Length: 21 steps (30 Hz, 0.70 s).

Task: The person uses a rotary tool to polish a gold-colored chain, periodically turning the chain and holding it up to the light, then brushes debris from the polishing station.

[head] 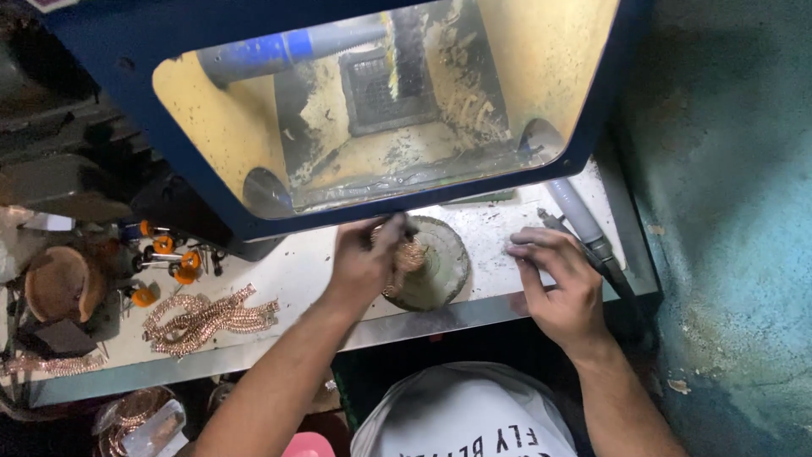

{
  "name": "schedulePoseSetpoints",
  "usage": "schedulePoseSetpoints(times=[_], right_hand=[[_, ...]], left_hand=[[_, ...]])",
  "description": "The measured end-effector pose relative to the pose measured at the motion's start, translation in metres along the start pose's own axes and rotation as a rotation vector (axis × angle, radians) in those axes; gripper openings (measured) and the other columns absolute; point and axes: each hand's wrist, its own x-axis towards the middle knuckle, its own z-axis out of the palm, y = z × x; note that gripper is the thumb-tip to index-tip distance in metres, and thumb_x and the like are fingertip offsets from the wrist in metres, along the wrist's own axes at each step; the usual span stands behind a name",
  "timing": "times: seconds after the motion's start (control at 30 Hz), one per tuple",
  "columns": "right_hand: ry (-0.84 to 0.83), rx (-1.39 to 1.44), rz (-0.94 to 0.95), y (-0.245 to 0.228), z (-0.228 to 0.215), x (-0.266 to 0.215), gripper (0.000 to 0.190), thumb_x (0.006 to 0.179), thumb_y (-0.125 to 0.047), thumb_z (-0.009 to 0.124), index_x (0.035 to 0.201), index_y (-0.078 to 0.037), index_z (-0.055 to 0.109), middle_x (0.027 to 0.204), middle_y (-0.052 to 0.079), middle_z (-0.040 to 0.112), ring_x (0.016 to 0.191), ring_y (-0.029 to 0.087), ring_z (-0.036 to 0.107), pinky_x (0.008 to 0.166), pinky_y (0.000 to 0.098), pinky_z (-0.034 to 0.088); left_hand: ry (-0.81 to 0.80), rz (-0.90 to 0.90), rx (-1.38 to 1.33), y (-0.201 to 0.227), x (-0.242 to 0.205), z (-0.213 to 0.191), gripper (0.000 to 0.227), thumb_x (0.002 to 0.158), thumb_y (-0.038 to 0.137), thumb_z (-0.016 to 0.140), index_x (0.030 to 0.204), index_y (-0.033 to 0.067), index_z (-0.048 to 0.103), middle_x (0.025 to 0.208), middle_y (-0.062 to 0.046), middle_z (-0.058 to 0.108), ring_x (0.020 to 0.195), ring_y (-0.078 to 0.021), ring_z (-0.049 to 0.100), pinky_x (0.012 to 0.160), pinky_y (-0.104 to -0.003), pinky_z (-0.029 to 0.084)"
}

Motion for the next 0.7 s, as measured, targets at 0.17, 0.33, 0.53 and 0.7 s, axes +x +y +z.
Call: schedulePoseSetpoints(times=[0.17,0.33,0.53,0.7], right_hand=[[-0.03,-0.088,-0.038,0.003,0.006,-0.001,0.019,0.088,0.001,0.078,0.105,-0.009,0.078,0.11,0.007,0.076,0.107,0.035,0.072,0.094,0.0468,0.055],[-0.149,-0.038,-0.017,-0.003,0.013,-0.011,0.051,0.076,-0.013,0.088,0.122,-0.008,0.067,0.126,0.016,0.067,0.116,0.041,0.067,0.098,0.0532,0.053],[-0.276,-0.039,0.095,-0.022,0.027,0.002,0.082,0.075,-0.021,0.089,0.14,-0.003,0.043,0.136,0.038,0.049,0.111,0.059,0.061,0.088,0.0651,0.057],[-0.14,-0.222,0.072,0.019,0.024,0.001,0.028,0.088,-0.006,0.076,0.115,-0.013,0.07,0.114,0.015,0.069,0.104,0.04,0.072,0.085,0.0462,0.059]], left_hand=[[-0.101,0.059,-0.021,-0.051,-0.002,0.033,0.023,0.095,0.022,0.07,0.076,0.0107,0.075,0.067,-0.007,0.07,0.068,-0.0133,0.065,0.069,-0.03,0.056],[-0.153,0.077,-0.108,-0.052,0.004,0.053,0.015,0.096,0.026,0.073,0.088,0.0139,0.074,0.076,-0.003,0.069,0.079,-0.0078,0.066,0.075,-0.029,0.055],[-0.305,-0.113,-0.113,-0.019,0.013,0.063,0.041,0.1,0.046,0.06,0.115,0.0087,0.067,0.103,-0.014,0.07,0.107,-0.0246,0.064,0.097,-0.044,0.049],[-0.368,-0.139,-0.066,0.008,0.016,0.043,0.051,0.099,0.051,0.058,0.119,0.0045,0.066,0.111,-0.02,0.072,0.112,-0.0346,0.067,0.101,-0.052,0.049]])
